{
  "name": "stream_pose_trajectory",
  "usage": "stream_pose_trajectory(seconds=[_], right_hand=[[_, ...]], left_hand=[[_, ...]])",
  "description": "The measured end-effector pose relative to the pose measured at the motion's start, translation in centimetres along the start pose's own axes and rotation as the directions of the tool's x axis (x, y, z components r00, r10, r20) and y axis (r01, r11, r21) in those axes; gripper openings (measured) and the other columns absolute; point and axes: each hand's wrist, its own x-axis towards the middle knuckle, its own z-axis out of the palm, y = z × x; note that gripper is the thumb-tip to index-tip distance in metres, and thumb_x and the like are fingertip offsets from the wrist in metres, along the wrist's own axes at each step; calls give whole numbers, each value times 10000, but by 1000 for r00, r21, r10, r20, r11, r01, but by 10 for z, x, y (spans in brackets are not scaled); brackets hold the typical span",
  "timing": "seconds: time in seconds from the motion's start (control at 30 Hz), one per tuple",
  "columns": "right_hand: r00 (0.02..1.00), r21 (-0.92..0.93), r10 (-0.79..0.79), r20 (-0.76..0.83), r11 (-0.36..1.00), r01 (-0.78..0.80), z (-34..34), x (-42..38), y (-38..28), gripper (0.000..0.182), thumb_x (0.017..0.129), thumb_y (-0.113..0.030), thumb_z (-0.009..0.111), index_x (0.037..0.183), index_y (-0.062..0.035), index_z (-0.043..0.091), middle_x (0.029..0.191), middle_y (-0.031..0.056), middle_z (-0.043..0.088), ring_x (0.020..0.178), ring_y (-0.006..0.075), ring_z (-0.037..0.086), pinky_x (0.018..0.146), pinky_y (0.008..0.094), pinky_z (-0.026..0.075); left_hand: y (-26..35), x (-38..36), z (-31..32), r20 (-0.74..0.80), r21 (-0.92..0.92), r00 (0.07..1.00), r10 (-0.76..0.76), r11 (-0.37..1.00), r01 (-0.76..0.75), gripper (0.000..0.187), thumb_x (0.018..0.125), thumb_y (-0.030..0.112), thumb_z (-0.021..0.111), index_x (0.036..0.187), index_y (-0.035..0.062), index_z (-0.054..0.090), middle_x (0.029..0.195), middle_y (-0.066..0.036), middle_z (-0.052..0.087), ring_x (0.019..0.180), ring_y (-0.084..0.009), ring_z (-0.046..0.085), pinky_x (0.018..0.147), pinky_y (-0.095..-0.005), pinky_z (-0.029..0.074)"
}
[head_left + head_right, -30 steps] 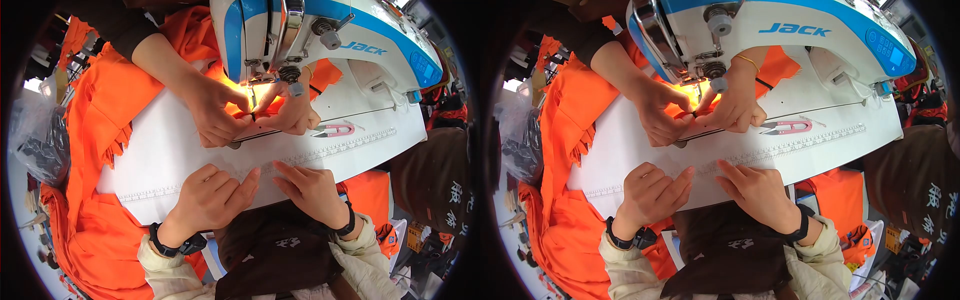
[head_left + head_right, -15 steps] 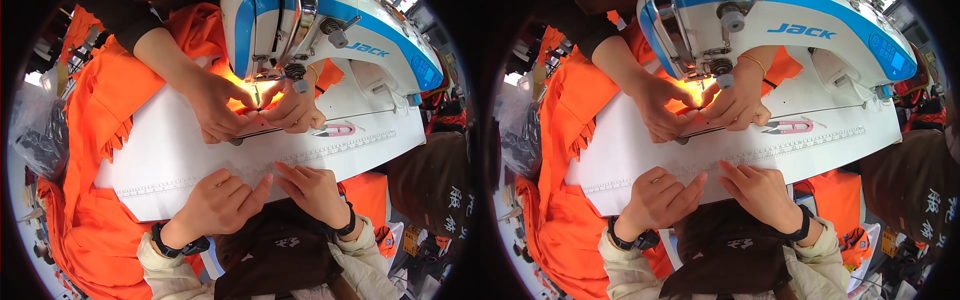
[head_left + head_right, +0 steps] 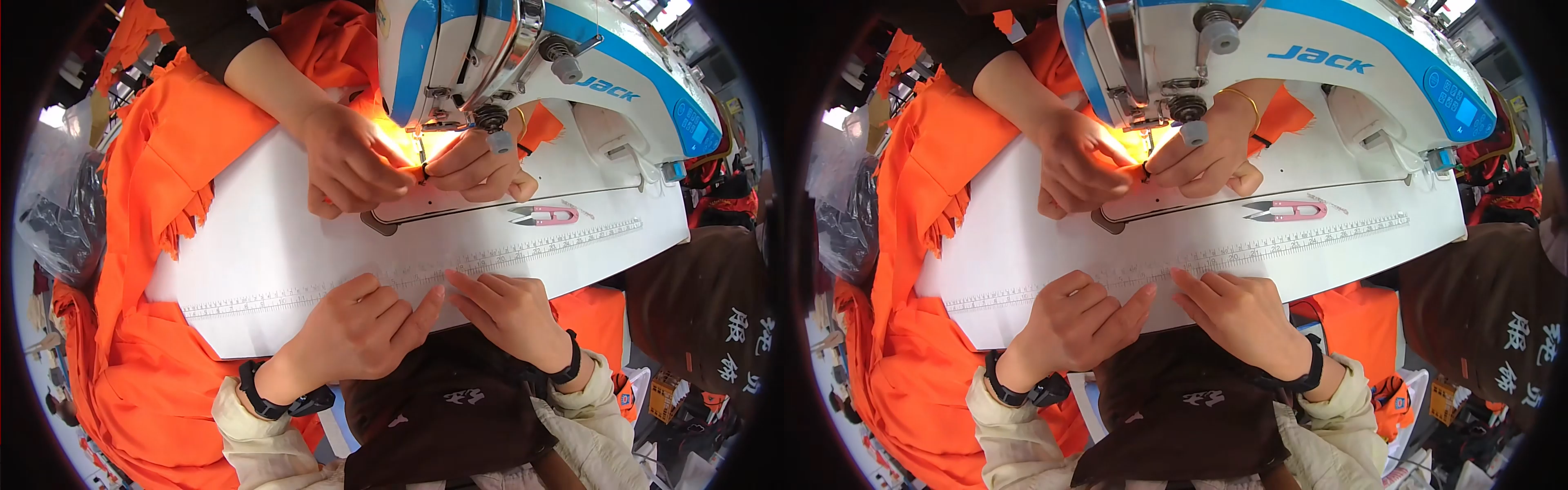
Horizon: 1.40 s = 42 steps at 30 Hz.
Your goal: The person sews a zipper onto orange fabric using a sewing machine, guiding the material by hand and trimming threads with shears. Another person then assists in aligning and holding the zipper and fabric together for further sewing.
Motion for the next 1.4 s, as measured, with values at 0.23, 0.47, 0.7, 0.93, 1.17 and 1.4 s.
stream_pose_trajectory(seconds=[0.23,0.47,0.7,0.93,1.17,1.4], right_hand=[[998,16,-58,-13,998,58,-2,0,0,341,820,-60,765,1156,-41,712,643,39,500,537,215,560,467,360,435],[987,20,-101,-125,994,104,0,2,2,374,747,2,799,1114,-28,734,714,27,523,570,192,560,472,332,449],[969,-38,-172,-177,985,168,0,1,3,394,697,17,817,1081,-18,742,779,24,546,619,179,565,482,312,450],[957,-85,-224,-184,974,211,1,-6,7,425,656,-3,820,1073,-7,735,838,30,571,679,195,575,523,313,467],[957,-56,-234,-170,972,227,2,-12,12,422,666,-46,820,1077,-14,730,959,53,623,812,237,608,666,347,515],[965,-46,-244,-96,969,241,6,-20,17,391,687,-101,833,1058,-28,735,1085,49,662,971,251,609,793,386,507]], left_hand=[[-1,0,-1,-3,4,1000,18,1000,-18,385,793,102,692,1156,-26,699,632,30,432,565,-127,454,567,-273,383],[-3,0,-1,15,12,999,30,999,-30,409,775,98,673,1162,-31,698,642,26,451,573,-125,465,582,-269,393],[-1,0,2,-13,7,999,31,999,-31,375,753,68,708,1124,21,717,601,38,390,548,-119,418,541,-260,376],[5,0,1,80,22,992,102,994,-104,403,763,125,634,1131,-19,714,644,39,471,610,-116,501,610,-259,413],[11,-5,12,105,-16,987,122,993,-121,373,773,142,630,1103,-2,724,639,35,495,612,-114,508,624,-252,412],[14,-7,24,123,-65,979,160,986,-153,361,781,140,646,1108,14,728,623,37,451,582,-118,481,597,-250,404]])
